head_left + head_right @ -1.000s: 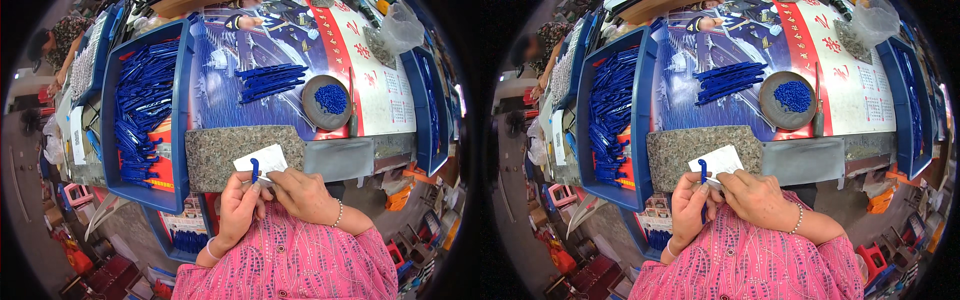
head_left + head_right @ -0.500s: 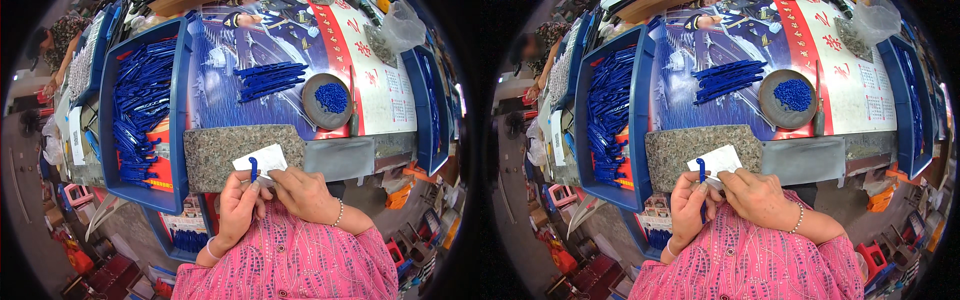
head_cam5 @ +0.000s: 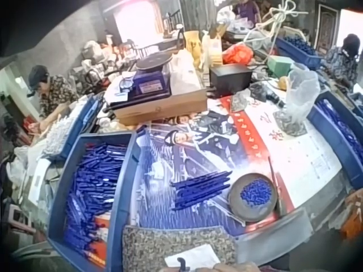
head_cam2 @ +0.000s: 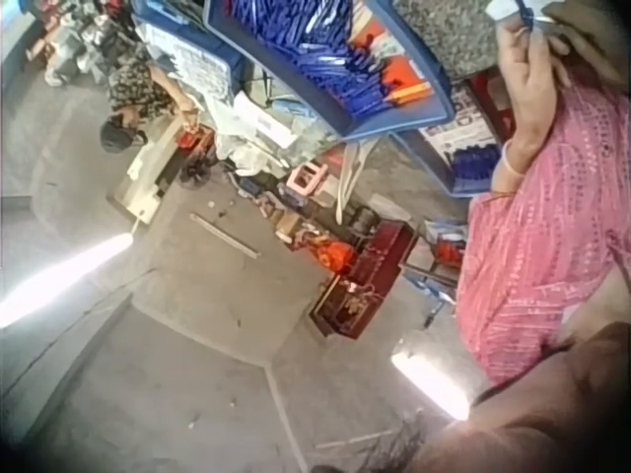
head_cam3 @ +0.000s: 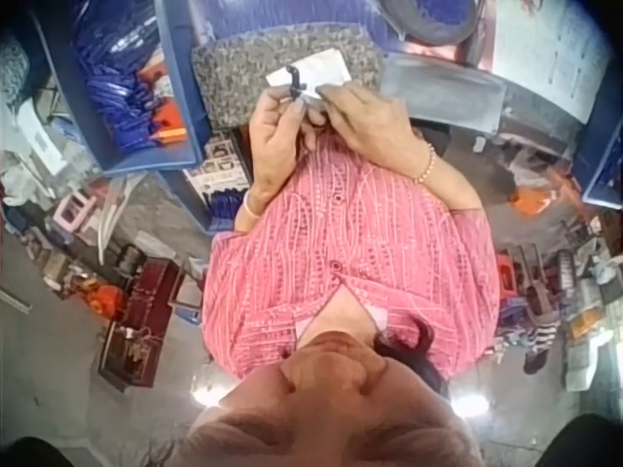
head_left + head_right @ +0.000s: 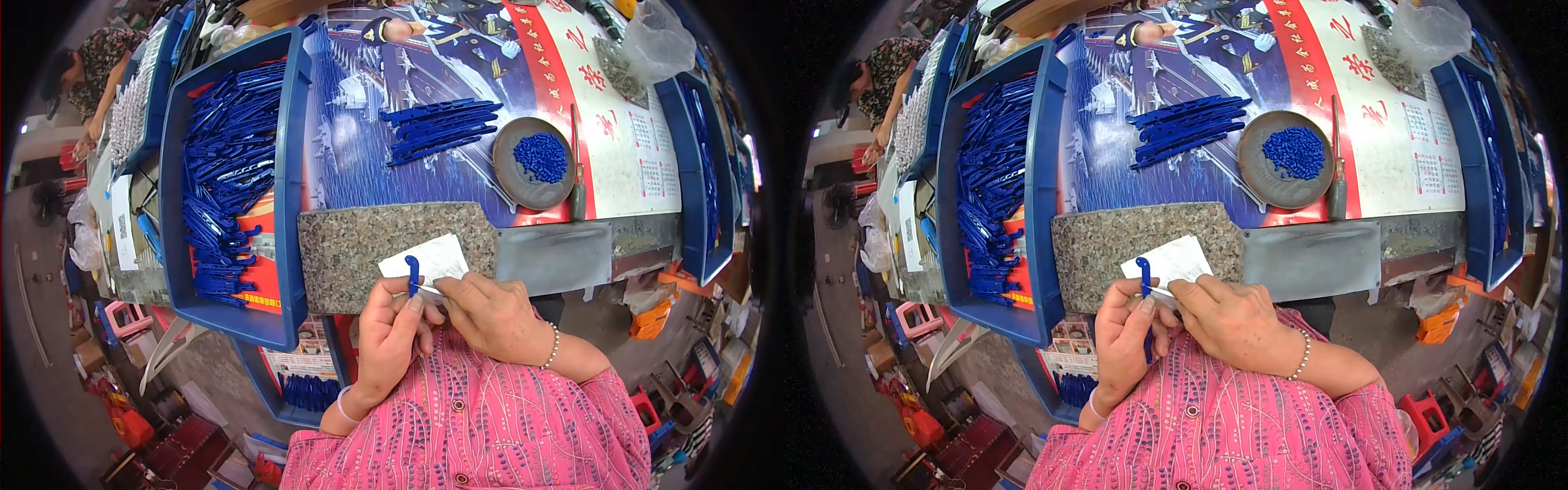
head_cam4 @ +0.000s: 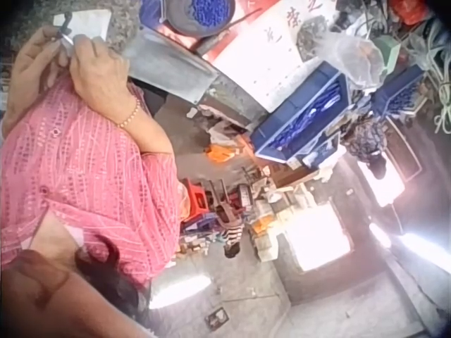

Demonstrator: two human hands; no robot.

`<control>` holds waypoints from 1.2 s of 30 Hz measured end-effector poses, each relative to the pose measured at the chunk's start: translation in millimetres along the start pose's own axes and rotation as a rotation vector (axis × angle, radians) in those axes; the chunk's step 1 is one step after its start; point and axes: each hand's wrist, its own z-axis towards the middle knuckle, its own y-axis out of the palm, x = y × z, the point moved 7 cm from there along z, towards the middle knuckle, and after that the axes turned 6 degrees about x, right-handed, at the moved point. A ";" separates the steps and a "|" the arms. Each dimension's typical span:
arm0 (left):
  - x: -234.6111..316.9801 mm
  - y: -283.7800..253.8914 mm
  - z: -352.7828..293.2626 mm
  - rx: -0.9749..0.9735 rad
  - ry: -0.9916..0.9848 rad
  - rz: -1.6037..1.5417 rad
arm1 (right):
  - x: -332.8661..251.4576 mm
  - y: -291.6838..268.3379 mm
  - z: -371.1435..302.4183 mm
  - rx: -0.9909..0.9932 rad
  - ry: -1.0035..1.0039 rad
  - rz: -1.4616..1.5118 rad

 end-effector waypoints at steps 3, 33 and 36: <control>-0.6 -0.7 0.3 -0.002 -0.002 0.003 | 0.9 1.7 -1.2 -0.007 -0.005 -0.035; 21.8 7.0 -12.0 0.135 0.595 0.711 | 8.2 8.5 4.0 0.196 0.032 0.304; 18.4 5.5 -12.1 0.115 0.551 0.662 | 2.9 6.5 4.7 0.182 -0.032 0.217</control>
